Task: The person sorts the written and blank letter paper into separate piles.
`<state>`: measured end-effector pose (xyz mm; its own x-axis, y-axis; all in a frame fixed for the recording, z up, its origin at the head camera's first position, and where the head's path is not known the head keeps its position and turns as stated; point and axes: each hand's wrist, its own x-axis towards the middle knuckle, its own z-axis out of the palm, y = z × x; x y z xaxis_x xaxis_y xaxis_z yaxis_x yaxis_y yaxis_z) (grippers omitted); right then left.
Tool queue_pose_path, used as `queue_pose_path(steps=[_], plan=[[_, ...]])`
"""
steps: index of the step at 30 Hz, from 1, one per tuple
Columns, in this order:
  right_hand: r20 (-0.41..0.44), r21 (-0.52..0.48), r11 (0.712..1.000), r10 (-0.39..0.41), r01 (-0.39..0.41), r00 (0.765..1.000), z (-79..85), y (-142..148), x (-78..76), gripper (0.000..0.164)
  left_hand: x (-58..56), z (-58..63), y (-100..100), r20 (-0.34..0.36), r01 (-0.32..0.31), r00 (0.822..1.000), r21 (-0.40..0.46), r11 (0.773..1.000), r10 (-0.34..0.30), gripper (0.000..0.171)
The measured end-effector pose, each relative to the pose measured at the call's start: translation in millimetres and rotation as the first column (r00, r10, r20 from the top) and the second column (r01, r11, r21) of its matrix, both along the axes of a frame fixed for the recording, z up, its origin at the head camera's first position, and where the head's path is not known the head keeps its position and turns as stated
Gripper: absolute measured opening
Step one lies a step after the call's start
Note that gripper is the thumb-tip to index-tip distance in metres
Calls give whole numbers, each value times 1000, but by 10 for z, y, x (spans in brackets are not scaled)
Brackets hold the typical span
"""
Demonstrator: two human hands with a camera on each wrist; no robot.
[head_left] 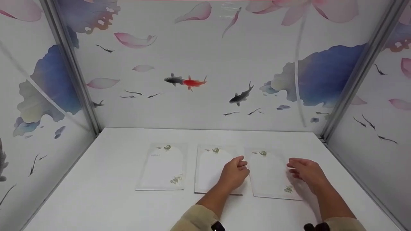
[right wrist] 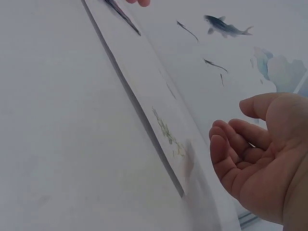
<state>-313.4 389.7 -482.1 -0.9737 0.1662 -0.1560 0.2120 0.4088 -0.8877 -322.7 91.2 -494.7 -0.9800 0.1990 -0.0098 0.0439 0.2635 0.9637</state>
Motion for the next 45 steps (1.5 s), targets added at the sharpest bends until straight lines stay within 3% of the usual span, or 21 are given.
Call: queue_pose_path(steps=[4,15,22,28,33,37,41,45], plan=[[-29,-28,999,27,-28,999,29,-237,-66,70,-67,15,-203,-38,-3,999,-6,1000,3,59],[-91,-131,989,58,-69,994,37,-1001,-296,52,-266,5,-887,-148,-90,986,-53,995,81,59],[-113,-196,975,88,-110,990,65,-1416,-369,40,-330,11,-1314,-126,-158,981,-89,983,146,59],[-110,-177,978,96,-115,989,97,-1623,-360,38,-345,37,-1449,-88,-208,976,-106,972,199,59],[-122,-115,985,117,-131,986,76,-1658,-327,39,-341,17,-1447,-85,-178,982,-134,975,168,61],[-158,10,983,184,-185,970,12,-1643,-300,45,-326,0,-1467,-95,-136,988,-223,965,118,58],[-163,163,959,256,-230,953,-51,-1638,-272,54,-323,-16,-1524,-103,-52,995,-352,935,17,56],[-124,238,923,337,-301,933,-98,-1657,-236,61,-328,-39,-1578,-90,54,990,-456,888,-107,65]])
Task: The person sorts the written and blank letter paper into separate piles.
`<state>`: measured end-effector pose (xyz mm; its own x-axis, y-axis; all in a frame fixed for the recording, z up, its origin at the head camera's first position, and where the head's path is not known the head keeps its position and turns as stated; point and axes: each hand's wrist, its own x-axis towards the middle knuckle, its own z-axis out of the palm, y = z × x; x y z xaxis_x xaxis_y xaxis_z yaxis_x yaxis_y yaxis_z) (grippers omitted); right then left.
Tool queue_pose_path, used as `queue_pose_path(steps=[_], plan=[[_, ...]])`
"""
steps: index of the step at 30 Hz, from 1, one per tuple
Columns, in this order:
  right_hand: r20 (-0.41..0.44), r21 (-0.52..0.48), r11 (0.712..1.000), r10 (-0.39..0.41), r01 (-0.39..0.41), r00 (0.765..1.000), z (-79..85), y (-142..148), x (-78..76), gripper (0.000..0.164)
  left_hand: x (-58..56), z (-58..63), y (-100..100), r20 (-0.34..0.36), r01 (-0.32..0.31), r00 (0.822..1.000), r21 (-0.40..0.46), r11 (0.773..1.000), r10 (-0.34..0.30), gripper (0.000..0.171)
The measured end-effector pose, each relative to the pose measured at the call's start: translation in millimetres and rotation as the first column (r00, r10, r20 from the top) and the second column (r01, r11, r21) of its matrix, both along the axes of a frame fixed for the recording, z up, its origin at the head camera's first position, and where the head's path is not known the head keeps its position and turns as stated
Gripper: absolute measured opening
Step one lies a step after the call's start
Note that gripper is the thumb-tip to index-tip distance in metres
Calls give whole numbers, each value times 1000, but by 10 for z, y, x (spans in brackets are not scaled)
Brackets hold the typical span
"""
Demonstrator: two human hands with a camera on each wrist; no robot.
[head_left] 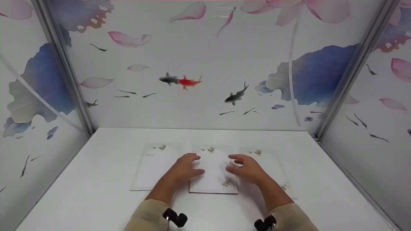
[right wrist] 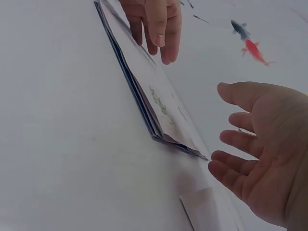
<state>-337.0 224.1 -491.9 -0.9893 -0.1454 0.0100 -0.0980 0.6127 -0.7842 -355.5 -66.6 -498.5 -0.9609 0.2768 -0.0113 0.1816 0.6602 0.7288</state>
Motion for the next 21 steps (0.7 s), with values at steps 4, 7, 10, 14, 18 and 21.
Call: queue_pose_path(steps=[4,7,10,14,18,21], plan=[[26,102,991,79,-81,997,-45,-45,18,68,13,-6,-37,22,92,996,-124,988,-90,77],[44,185,975,120,-126,992,-71,-67,27,75,47,7,-36,45,142,990,-205,968,-135,84],[76,232,962,130,-144,989,-84,-86,39,80,94,28,-14,66,154,988,-267,951,-142,89],[115,272,951,119,-147,986,-71,-114,58,79,150,52,20,71,143,989,-327,934,-127,90],[120,292,945,120,-151,985,-54,-133,62,78,176,76,22,64,140,990,-344,929,-125,88],[102,297,940,143,-168,984,-55,-128,55,77,176,87,4,57,148,989,-345,927,-136,87]])
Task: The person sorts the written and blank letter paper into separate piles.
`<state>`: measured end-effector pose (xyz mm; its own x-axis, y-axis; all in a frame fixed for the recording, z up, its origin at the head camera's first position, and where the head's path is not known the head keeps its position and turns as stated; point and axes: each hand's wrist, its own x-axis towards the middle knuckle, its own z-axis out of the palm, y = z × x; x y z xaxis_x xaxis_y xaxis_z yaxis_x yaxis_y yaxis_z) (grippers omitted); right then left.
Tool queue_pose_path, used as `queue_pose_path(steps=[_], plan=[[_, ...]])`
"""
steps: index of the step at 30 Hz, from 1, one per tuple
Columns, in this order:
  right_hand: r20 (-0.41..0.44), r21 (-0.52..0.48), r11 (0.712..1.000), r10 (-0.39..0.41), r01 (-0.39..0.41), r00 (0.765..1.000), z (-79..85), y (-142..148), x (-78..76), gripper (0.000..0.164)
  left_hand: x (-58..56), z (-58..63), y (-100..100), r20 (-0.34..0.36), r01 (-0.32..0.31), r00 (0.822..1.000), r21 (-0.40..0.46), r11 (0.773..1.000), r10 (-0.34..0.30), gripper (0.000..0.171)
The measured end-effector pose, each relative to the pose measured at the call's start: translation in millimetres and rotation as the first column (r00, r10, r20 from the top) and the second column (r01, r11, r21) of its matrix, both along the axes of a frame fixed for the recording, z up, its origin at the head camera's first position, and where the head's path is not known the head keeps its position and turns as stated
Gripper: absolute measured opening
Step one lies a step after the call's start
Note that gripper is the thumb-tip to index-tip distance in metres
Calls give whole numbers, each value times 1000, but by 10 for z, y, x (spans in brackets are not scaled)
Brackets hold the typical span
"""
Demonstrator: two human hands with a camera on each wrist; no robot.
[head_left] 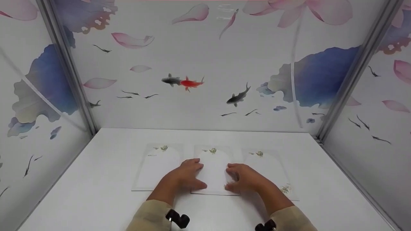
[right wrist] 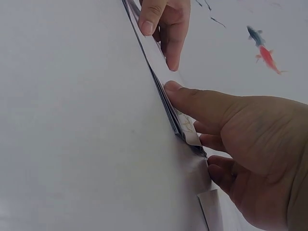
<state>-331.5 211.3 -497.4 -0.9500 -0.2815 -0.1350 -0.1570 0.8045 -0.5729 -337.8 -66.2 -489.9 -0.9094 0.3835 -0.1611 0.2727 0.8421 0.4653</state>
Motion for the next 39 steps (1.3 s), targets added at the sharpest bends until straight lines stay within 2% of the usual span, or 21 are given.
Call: queue_pose_path(steps=[7,11,18,22,29,36,39], plan=[[-33,-29,998,51,-52,998,-36,41,-23,74,-40,-34,-25,-5,26,1000,15,1000,-26,84],[-58,-48,997,57,-60,997,-60,58,-35,69,-74,-48,-33,-27,45,999,34,998,-44,77],[-102,-95,994,-58,48,993,-83,58,-25,52,-121,-56,-13,-82,36,996,63,997,-31,55],[-118,-83,989,-128,119,985,-81,34,-26,45,-145,-71,-15,-134,41,991,90,995,-29,45],[-190,-56,992,-122,113,974,-91,23,-49,41,-156,-100,9,-154,-17,987,127,992,36,44],[-203,-76,991,-128,114,971,-112,28,-46,33,-121,-82,27,-237,-45,969,108,993,70,38],[-223,-74,988,-147,133,964,-101,21,-41,30,-129,-76,35,-248,-53,965,122,991,82,37]])
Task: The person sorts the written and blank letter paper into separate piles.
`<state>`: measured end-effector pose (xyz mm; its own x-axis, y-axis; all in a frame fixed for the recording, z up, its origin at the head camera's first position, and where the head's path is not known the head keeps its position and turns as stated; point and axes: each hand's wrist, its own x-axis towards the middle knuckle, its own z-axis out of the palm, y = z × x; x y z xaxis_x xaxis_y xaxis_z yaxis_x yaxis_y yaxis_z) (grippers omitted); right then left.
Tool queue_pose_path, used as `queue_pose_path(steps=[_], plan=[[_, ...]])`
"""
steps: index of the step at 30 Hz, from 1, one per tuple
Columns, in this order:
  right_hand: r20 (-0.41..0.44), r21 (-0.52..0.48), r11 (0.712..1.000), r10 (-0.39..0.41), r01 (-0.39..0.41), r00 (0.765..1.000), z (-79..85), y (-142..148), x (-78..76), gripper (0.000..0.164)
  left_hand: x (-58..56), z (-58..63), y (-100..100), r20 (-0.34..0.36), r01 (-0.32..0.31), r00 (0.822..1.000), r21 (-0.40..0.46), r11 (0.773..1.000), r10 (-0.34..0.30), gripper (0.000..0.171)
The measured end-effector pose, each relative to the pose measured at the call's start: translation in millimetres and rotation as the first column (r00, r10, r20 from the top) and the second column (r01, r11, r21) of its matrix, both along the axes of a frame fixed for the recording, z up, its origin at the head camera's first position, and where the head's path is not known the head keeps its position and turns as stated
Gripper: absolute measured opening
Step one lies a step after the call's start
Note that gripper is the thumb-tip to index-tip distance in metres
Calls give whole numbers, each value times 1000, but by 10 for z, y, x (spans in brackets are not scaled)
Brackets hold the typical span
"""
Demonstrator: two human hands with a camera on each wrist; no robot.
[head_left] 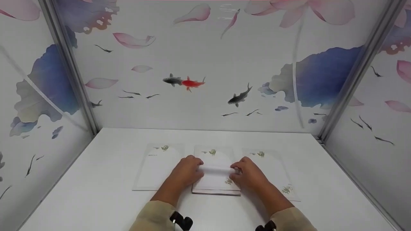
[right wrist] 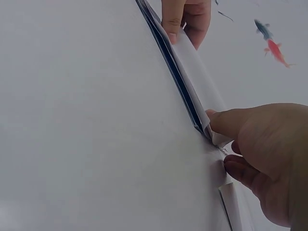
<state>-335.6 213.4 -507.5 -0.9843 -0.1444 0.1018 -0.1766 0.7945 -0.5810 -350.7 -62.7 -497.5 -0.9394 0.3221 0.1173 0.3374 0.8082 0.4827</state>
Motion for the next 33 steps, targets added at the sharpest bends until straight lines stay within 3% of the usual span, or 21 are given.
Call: queue_pose_path(steps=[8,14,23,28,33], plan=[[25,14,998,-64,63,998,11,-37,6,33,-13,-15,44,57,-51,997,66,996,48,40],[20,33,997,-71,71,997,21,-65,-1,35,-13,-15,70,35,-63,998,70,996,61,41],[63,-135,980,-141,149,988,58,-79,31,30,2,22,113,76,-139,989,143,980,129,42],[68,-260,944,-194,205,979,61,-66,20,28,-9,55,156,111,-232,971,237,943,211,45],[133,-432,856,-252,285,959,74,-66,-25,39,-34,73,180,153,-343,939,353,871,308,51]])
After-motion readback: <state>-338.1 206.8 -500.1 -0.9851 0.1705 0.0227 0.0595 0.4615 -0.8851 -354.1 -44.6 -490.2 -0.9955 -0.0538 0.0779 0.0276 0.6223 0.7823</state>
